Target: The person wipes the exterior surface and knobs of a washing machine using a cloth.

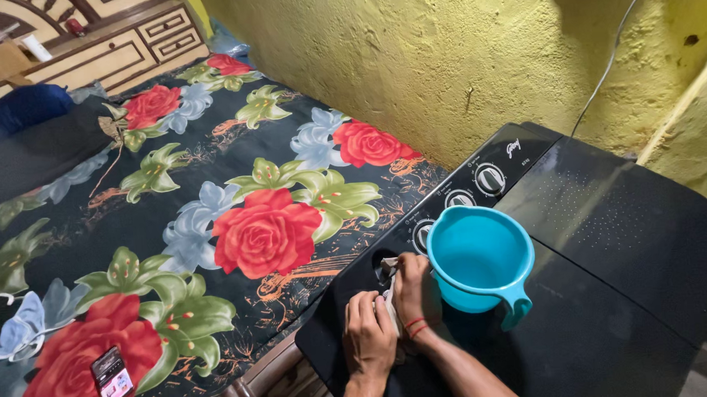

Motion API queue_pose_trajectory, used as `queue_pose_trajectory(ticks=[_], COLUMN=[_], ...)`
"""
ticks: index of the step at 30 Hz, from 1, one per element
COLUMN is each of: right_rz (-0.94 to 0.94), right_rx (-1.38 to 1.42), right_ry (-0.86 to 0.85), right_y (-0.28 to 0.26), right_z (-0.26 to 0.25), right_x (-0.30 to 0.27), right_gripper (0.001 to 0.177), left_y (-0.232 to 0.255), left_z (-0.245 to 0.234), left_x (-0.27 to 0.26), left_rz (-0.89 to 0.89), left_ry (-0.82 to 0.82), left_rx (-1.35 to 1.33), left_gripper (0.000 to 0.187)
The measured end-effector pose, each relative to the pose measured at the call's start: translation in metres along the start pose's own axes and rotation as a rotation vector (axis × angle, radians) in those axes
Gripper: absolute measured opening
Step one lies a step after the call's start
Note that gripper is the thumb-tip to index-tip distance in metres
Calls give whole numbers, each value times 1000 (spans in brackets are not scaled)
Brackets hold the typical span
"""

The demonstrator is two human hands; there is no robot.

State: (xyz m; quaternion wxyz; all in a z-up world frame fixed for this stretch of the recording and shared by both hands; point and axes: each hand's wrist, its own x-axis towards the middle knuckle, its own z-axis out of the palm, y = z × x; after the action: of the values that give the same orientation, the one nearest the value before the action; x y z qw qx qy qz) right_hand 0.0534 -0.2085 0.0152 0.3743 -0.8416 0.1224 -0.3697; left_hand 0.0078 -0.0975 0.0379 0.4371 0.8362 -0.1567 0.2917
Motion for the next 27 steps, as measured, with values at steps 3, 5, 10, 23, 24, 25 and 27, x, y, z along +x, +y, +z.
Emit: queue_pose_trajectory(ticks=[3, 5, 10, 23, 24, 25, 27], right_rz=[44, -31, -166, -43, -67, -88, 14], right_rx=[-201, -306, -428, -122, -69, -14, 142], right_ry=[-164, -142, -119, -152, -125, -98, -186], right_y=[-13, -22, -17, 27, 34, 42, 61], right_z=[-10, -11, -2, 41, 44, 48, 54], right_x=[7, 4, 0, -21, -24, -26, -28], right_gripper=[9, 10, 21, 16, 15, 14, 13], left_y=[3, 4, 2, -21, -21, -21, -22], left_z=[0, -2, -6, -8, -9, -11, -17], left_x=[-1, -2, -6, -24, -25, -26, -29], left_rz=[13, 15, 12, -74, -63, -52, -54], left_ry=[-7, -19, -66, -149, -142, -136, -129], left_rx=[7, 21, 42, -9, -5, 1, -23], left_gripper=[16, 16, 16, 25, 26, 28, 27])
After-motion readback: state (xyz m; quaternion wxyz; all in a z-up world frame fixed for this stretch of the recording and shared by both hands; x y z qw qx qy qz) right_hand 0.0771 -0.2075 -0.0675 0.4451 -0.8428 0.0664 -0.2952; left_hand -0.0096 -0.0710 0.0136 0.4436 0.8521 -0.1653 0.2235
